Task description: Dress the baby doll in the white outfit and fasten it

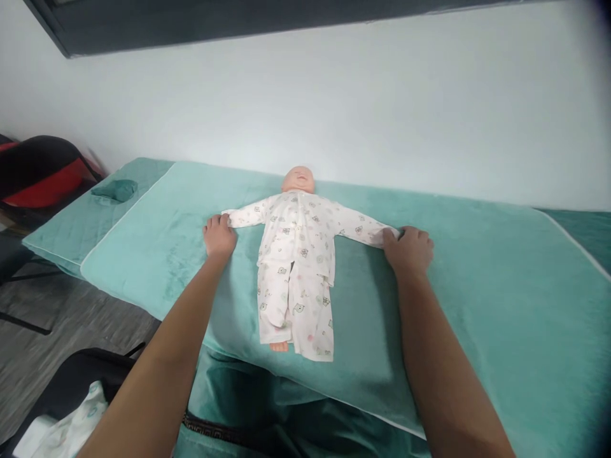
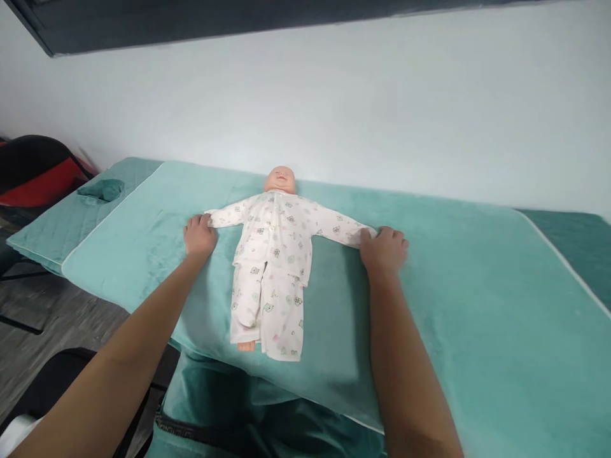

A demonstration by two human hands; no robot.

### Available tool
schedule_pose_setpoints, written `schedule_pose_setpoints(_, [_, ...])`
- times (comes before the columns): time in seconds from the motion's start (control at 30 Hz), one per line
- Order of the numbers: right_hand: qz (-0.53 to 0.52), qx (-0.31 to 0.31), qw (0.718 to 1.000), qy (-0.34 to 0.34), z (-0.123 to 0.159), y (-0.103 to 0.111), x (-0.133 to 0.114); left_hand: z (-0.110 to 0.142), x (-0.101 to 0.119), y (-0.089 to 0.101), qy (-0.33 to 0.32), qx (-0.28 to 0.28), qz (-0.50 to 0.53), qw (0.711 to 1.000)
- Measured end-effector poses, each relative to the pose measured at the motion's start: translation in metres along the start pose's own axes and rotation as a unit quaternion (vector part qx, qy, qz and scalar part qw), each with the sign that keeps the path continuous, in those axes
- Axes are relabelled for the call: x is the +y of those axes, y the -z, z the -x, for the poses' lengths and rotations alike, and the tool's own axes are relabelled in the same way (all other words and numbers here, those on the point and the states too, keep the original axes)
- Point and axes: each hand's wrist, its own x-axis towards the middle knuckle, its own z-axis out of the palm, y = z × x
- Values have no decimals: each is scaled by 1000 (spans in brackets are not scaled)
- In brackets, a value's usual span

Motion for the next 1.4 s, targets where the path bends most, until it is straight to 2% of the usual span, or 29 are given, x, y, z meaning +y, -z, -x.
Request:
schedule_pose_setpoints(0.2, [-45,-55,997,-20,-2,6,1,-3,-1,-5,33,9,-5,999])
schedule_pose_setpoints(0.5, [-197,9,980,-21,-4,0,-3,-2,-1,-5,53,39,6,998])
schedule_pose_setpoints(0.7, [-267,29,963,-22,-7,-5,-3,-2,0,-3,63,19,-7,998])
schedule_pose_setpoints(0.8, [-256,31,966,-26,-6,-4,-4,-2,-1,-1,59,13,5,998])
schedule_pose_setpoints(0.93, [-186,55,980,-36,-5,1,-6,0,-1,2,36,16,21,999])
schedule_pose_setpoints(1.1, [-123,66,990,-24,-2,8,-9,1,0,3,-65,22,37,997])
schedule_pose_setpoints(1.17, [-118,54,991,-19,0,8,-9,1,-1,1,-83,17,49,995])
schedule_pose_setpoints(1.3, [-119,0,993,-19,3,4,-11,-3,0,-4,-55,-1,57,997])
schedule_pose_setpoints(1.4, [-114,-11,993,-24,3,4,-12,-5,-1,-6,-41,-17,45,998])
